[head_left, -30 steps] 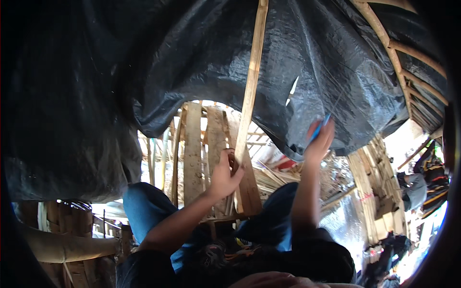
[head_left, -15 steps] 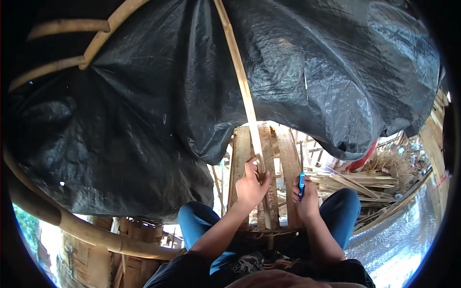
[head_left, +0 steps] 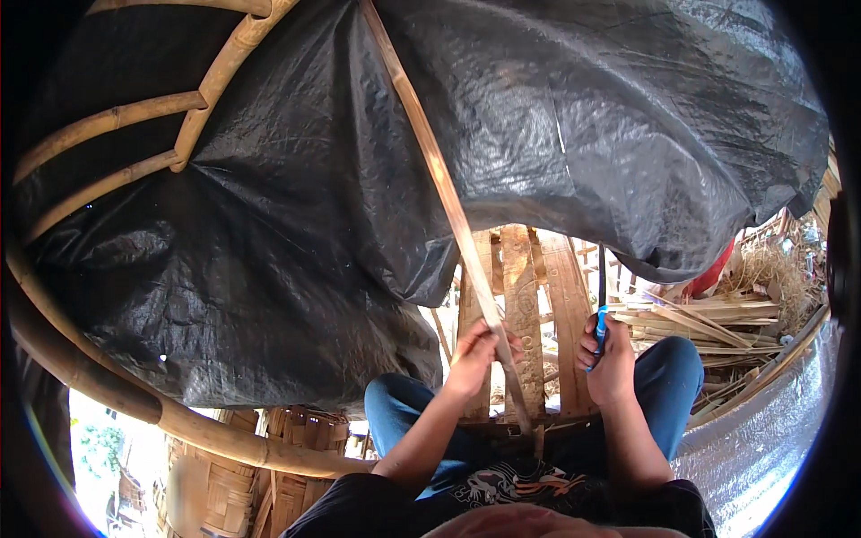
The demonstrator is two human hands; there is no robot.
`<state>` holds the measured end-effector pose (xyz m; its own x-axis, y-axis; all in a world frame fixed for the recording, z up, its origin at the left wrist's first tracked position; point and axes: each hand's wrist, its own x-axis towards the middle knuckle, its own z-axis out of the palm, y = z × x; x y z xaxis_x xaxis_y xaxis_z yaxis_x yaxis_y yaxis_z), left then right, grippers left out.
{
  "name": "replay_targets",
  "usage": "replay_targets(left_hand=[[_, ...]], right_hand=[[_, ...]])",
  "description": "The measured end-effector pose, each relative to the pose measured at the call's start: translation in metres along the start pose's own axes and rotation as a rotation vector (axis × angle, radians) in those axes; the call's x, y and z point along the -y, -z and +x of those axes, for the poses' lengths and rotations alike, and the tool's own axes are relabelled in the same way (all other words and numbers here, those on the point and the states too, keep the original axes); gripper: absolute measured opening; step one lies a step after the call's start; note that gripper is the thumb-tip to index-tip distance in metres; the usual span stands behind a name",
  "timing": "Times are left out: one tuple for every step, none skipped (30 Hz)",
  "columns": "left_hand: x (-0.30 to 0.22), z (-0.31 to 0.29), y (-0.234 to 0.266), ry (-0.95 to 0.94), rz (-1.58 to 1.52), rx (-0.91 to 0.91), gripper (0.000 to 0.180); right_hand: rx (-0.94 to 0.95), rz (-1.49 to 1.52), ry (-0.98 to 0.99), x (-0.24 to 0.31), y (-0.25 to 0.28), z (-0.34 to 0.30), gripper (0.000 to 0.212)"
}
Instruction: Using a knife to shave and carve strips from a bamboo stick.
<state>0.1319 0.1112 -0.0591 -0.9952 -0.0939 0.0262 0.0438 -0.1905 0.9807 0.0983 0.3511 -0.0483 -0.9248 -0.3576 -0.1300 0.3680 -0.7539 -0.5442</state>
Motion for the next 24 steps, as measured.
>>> replay_targets(left_hand=[[0.002, -0.007, -0.011, 0.017, 0.049, -0.002, 0.026], [0.005, -0.013, -0.011, 0.034, 0.062, -0.001, 0.026], [0.014, -0.015, -0.008, 0.033, 0.067, 0.001, 0.026], [0.024, -0.017, -0.002, 0.009, 0.098, 0.015, 0.026], [0.028, -0.019, -0.002, -0.011, 0.124, 0.030, 0.026], [0.031, -0.023, -0.003, 0.015, 0.154, 0.009, 0.024], [0.034, -0.024, -0.002, 0.016, 0.154, 0.012, 0.024], [0.036, -0.025, -0.001, 0.024, 0.170, 0.004, 0.021], [0.038, -0.026, 0.001, 0.033, 0.187, -0.005, 0.019], [0.043, -0.025, 0.004, 0.034, 0.186, -0.006, 0.019], [0.045, -0.022, 0.007, -0.030, 0.164, -0.033, 0.023], [0.047, -0.020, 0.009, -0.095, 0.142, -0.059, 0.027], [0.048, -0.020, 0.010, -0.092, 0.139, -0.061, 0.027], [0.043, -0.020, 0.008, -0.087, 0.127, -0.098, 0.031], [0.040, -0.018, 0.007, -0.081, 0.114, -0.136, 0.035], [0.038, -0.015, 0.009, -0.075, 0.109, -0.136, 0.035], [0.038, -0.013, 0.010, -0.065, 0.112, -0.145, 0.037], [0.037, -0.010, 0.011, -0.053, 0.114, -0.153, 0.039], [0.036, -0.007, 0.011, -0.047, 0.106, -0.155, 0.039], [0.032, -0.005, 0.011, -0.033, 0.076, -0.203, 0.038], [0.027, 0.000, 0.010, -0.018, 0.046, -0.243, 0.038], [0.020, 0.006, 0.008, -0.010, -0.027, -0.274, 0.037], [0.011, 0.012, 0.005, 0.043, -0.013, -0.334, 0.047], [0.005, 0.019, 0.007, 0.025, -0.012, -0.352, 0.045]], right_hand=[[-0.001, -0.002, 0.006, 0.002, 0.000, -0.002, 0.029], [0.002, 0.004, 0.007, 0.003, -0.003, -0.004, 0.029], [-0.002, 0.000, 0.004, 0.005, -0.006, -0.003, 0.029], [-0.006, -0.005, 0.002, 0.005, -0.009, -0.003, 0.029], [-0.010, -0.004, 0.004, 0.004, -0.008, -0.003, 0.029], [-0.019, -0.002, -0.002, 0.003, -0.007, -0.003, 0.028], [-0.027, 0.001, -0.008, 0.002, -0.007, -0.003, 0.028], [-0.029, 0.000, -0.009, 0.001, -0.005, -0.003, 0.028], [-0.022, 0.007, -0.005, -0.001, -0.003, -0.002, 0.028], [-0.016, 0.014, -0.001, -0.002, -0.001, -0.001, 0.027], [-0.017, 0.012, -0.003, -0.002, -0.002, 0.000, 0.027], [-0.020, 0.006, -0.004, -0.002, -0.003, 0.001, 0.027], [-0.024, -0.001, -0.005, -0.002, -0.004, 0.002, 0.027], [-0.028, -0.004, -0.007, -0.001, -0.006, 0.003, 0.027], [-0.024, -0.035, -0.010, -0.001, -0.009, 0.004, 0.029], [-0.021, -0.067, -0.012, 0.000, -0.012, 0.005, 0.030], [-0.026, -0.074, -0.017, 0.001, -0.014, 0.007, 0.030], [-0.032, -0.082, -0.024, 0.001, -0.016, 0.010, 0.030], [-0.039, -0.091, -0.029, 0.003, -0.017, 0.013, 0.030], [-0.004, -0.076, -0.041, 0.003, -0.017, 0.015, 0.029], [-0.011, -0.081, -0.044, 0.002, -0.016, 0.016, 0.029], [-0.014, -0.079, -0.041, 0.002, -0.015, 0.017, 0.029], [-0.018, -0.079, -0.040, 0.000, -0.015, 0.017, 0.028], [-0.027, -0.087, -0.048, -0.001, -0.015, 0.017, 0.028]])
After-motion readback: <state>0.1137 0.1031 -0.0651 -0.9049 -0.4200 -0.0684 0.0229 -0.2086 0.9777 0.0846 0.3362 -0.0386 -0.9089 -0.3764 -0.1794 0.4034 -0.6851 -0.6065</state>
